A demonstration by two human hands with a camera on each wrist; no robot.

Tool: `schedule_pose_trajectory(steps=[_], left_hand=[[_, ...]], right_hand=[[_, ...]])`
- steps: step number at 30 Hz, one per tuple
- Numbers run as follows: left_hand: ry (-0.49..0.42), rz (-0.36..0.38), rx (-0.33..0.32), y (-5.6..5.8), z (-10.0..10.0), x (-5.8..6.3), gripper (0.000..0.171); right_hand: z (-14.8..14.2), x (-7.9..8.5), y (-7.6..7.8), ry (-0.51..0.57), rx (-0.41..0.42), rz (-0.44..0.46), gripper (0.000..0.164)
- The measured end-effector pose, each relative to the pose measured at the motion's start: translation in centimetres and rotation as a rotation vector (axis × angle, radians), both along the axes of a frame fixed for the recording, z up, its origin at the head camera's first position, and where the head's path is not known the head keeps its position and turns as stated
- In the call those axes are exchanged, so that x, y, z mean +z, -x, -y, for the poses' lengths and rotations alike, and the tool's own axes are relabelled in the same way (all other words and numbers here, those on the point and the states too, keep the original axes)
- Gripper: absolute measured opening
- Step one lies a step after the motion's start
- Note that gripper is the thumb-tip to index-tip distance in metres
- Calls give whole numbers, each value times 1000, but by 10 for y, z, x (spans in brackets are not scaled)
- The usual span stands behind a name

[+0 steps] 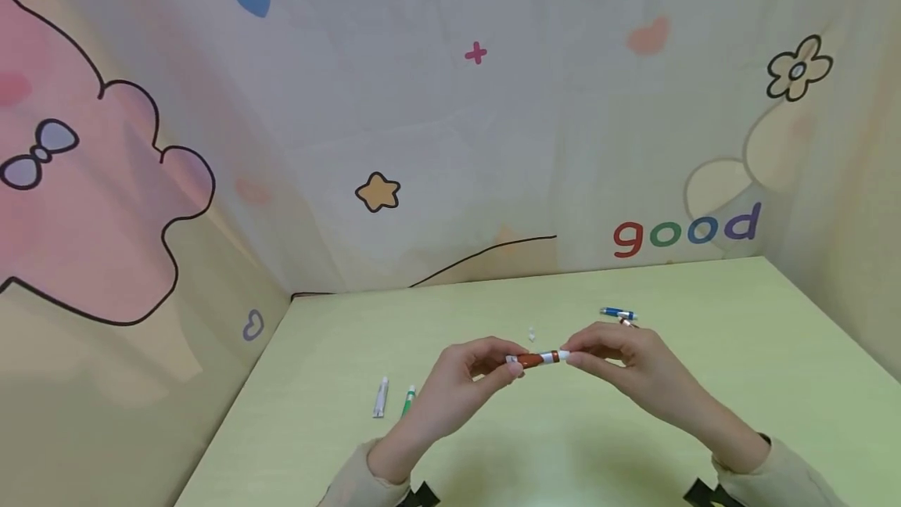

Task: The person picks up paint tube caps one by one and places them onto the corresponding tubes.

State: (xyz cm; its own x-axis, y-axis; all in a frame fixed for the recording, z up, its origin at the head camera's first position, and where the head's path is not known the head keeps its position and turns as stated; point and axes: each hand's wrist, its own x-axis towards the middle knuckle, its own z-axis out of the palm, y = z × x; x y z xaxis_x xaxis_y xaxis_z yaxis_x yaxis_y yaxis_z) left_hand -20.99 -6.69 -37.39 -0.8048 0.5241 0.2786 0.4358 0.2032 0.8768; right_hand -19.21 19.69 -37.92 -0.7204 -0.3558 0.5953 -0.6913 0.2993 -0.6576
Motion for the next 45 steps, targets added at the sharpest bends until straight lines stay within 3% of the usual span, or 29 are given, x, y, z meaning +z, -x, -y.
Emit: schedule_pose_trajectory(steps=[4,9,13,16,21,27,31,38,45], left_hand=[[49,-174,44,-3,-2,-1,16],[71,-418,54,-6,-6,-3,17],[88,-521,57,-9,-8,-4,17],[93,-496,51,-9,-7,-5,17],[56,-284,45,-5,0,-3,18],[1,-24,10,0,7,0,18],[-17,76,-17,2,9,0,18],[-9,93,-32,0,8,1,18],[87,-88,9,-7,7,-3,17]], right_hand=[[3,-3,2,14,-10,5,20],[6,-7,2,13,-43,88,13],[8,-9,1,-9,-63,134,10],[7,-10,1,-12,-69,155,9],[8,-9,3,-14,-68,148,10],[11,-4,2,-41,-51,-13,21],[12,-2,2,-58,12,-104,27],[11,-6,4,-67,48,-179,32],[7,-7,1,-103,38,-188,30]])
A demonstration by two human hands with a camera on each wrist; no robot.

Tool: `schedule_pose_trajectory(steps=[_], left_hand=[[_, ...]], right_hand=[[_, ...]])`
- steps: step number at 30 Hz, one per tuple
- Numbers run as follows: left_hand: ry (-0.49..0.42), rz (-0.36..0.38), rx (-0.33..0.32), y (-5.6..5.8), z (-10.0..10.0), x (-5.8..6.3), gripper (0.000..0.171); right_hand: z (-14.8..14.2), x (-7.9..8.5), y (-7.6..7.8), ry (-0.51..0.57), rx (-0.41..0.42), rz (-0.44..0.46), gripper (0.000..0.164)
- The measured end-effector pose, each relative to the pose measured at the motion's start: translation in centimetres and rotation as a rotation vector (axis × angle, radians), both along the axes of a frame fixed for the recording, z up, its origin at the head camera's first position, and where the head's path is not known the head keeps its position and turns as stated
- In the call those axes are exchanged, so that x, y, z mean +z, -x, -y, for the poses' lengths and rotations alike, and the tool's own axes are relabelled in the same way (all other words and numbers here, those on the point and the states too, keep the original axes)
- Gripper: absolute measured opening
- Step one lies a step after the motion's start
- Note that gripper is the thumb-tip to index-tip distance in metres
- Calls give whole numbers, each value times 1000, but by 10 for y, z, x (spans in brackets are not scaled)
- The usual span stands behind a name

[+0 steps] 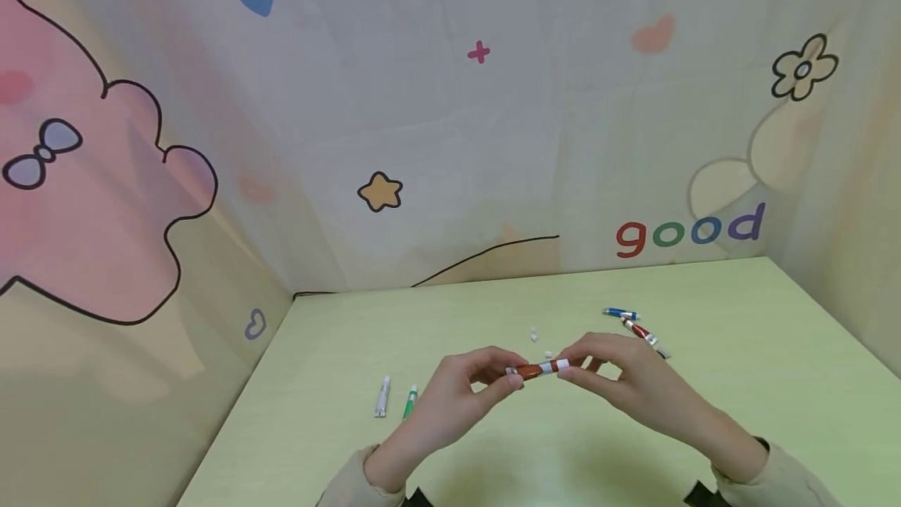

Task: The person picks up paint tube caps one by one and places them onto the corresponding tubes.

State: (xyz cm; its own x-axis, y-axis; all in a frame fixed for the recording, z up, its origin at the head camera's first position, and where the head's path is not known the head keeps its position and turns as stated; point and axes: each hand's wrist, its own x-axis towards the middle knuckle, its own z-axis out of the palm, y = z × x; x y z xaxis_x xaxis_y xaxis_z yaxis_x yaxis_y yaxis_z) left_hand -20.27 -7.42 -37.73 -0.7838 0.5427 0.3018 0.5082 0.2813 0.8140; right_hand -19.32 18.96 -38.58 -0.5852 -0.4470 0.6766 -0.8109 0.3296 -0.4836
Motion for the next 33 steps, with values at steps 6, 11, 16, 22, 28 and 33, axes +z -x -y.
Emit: schedule_pose_trajectory(steps=[6,11,16,22,28,33], left_hand=[[34,-268,-14,-2,-2,-2,16],[70,-552,-6,-8,-4,-2,14],[88,-741,17,-14,-5,0,14],[98,-889,10,-15,-5,1,17],[121,-901,1,-15,-6,-1,18],[121,-835,0,-14,-9,-7,19]], right_hand=[[-2,4,-7,-62,-12,83,24],[-2,3,-9,-68,20,174,22],[-2,0,-6,-48,107,235,22],[-3,2,-5,-37,186,313,23],[-5,3,-7,-45,195,372,21],[-4,3,-8,-32,82,379,19]])
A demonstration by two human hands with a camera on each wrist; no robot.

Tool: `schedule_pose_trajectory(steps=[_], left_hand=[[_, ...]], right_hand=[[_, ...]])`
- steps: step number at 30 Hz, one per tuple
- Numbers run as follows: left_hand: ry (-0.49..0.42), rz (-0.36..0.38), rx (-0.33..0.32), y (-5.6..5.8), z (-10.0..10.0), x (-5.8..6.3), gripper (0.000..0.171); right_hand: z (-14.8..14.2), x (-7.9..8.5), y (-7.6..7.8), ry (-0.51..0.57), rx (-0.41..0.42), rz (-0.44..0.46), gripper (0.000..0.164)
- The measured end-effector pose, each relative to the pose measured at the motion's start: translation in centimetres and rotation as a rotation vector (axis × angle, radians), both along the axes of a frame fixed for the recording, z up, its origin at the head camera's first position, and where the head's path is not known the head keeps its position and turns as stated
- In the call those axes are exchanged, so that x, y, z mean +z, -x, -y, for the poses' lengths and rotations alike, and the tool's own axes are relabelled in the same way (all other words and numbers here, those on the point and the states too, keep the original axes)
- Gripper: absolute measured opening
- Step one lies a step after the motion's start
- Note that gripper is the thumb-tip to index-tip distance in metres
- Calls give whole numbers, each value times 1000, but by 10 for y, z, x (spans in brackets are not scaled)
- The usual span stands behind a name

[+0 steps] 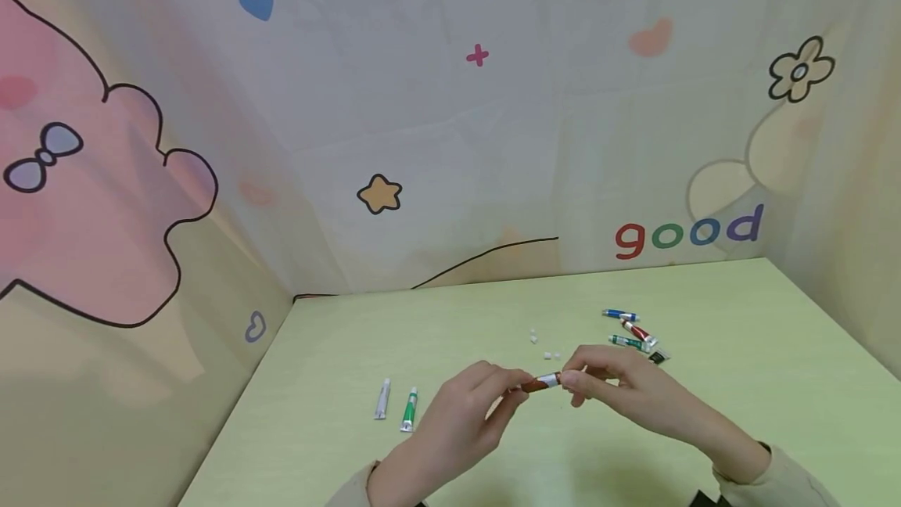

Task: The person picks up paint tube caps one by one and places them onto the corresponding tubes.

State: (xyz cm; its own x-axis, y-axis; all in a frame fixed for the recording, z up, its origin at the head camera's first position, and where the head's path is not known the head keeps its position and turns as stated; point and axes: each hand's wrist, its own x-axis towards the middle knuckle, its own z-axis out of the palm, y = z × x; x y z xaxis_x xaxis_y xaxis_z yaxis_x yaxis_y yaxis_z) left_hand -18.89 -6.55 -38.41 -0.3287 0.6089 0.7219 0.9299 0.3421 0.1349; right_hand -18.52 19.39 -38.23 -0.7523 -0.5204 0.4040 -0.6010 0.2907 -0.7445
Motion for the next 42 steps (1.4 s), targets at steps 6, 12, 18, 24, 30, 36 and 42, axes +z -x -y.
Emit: schedule_pose_trajectory(steps=[6,12,18,24,30,36,42], left_hand=[[17,279,18,-3,-3,-9,19],[-31,485,27,-1,-1,-21,22],[-96,702,61,3,8,-32,16],[-61,786,112,6,17,-39,11],[30,728,199,11,25,-44,13],[104,689,273,15,31,-51,19],[188,649,317,19,34,-59,21]], right_hand=[[7,0,3,5,-136,-40,16],[17,-4,10,13,-188,19,8],[33,-10,22,93,-114,174,13],[51,-16,35,135,-58,307,19],[61,-21,46,146,-56,390,23],[70,-30,55,137,-48,413,21],[77,-42,67,93,-76,411,19]])
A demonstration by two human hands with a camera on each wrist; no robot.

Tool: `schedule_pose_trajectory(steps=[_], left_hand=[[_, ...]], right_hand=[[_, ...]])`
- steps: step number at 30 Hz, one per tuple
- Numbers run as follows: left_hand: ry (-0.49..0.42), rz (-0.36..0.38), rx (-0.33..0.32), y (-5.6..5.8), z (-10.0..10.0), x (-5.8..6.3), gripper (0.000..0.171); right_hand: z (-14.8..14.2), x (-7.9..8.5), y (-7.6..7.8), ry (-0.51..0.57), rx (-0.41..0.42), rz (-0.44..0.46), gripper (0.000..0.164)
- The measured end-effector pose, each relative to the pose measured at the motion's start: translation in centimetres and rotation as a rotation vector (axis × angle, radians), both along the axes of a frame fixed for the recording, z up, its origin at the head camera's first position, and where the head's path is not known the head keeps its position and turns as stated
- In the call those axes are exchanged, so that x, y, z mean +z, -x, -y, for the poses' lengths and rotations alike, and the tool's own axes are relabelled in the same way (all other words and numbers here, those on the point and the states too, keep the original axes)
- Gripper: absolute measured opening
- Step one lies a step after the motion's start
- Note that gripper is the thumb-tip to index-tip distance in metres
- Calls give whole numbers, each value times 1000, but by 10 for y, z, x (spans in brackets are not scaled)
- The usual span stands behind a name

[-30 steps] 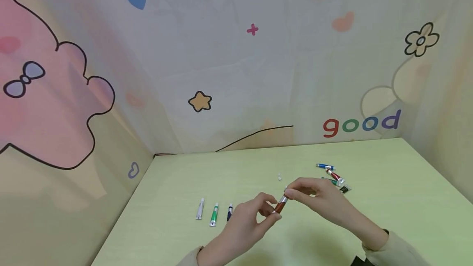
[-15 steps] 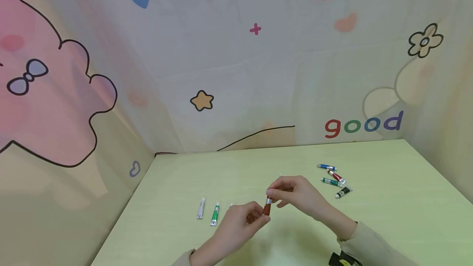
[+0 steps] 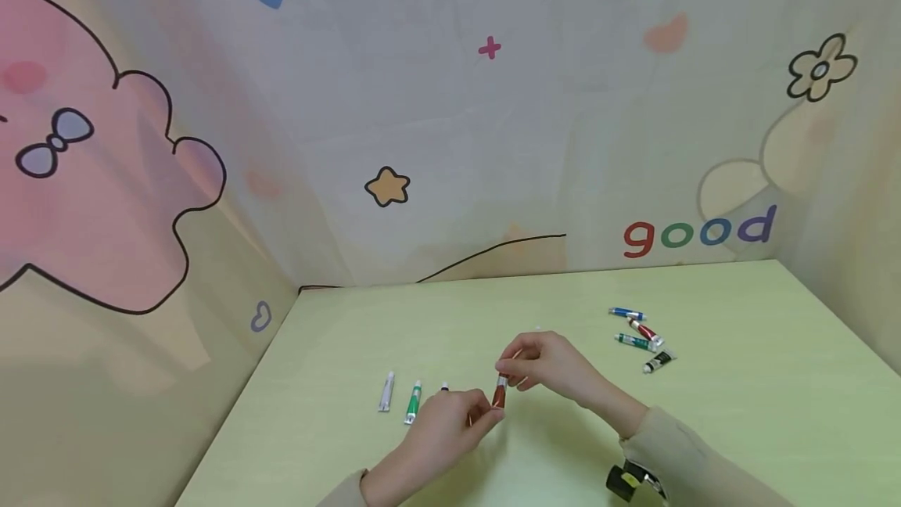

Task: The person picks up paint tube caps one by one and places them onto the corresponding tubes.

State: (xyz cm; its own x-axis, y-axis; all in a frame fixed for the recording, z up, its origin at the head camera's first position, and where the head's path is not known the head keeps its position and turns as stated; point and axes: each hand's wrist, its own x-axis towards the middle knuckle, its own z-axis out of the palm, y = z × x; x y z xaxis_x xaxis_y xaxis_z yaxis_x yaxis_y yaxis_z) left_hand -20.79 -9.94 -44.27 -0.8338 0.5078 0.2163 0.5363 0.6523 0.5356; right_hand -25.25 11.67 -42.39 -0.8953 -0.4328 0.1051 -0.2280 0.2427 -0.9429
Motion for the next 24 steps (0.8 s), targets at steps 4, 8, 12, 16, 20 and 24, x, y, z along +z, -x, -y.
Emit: schedule_pose_trajectory(steps=[4,8,12,16,20,24], left_hand=[[52,16,2,2,1,-6,19],[78,27,-6,4,3,-10,17],[128,20,-10,6,7,-12,16],[186,38,-2,8,12,-14,16],[220,66,-7,11,17,-16,17],[247,66,-22,13,20,-18,16]], right_hand=[[4,-4,6,-34,-4,8,20],[10,-9,11,-61,13,22,20],[19,-15,19,-91,43,42,19],[28,-23,27,-108,82,55,16],[34,-30,31,-114,103,81,15],[39,-33,32,-140,110,83,14]])
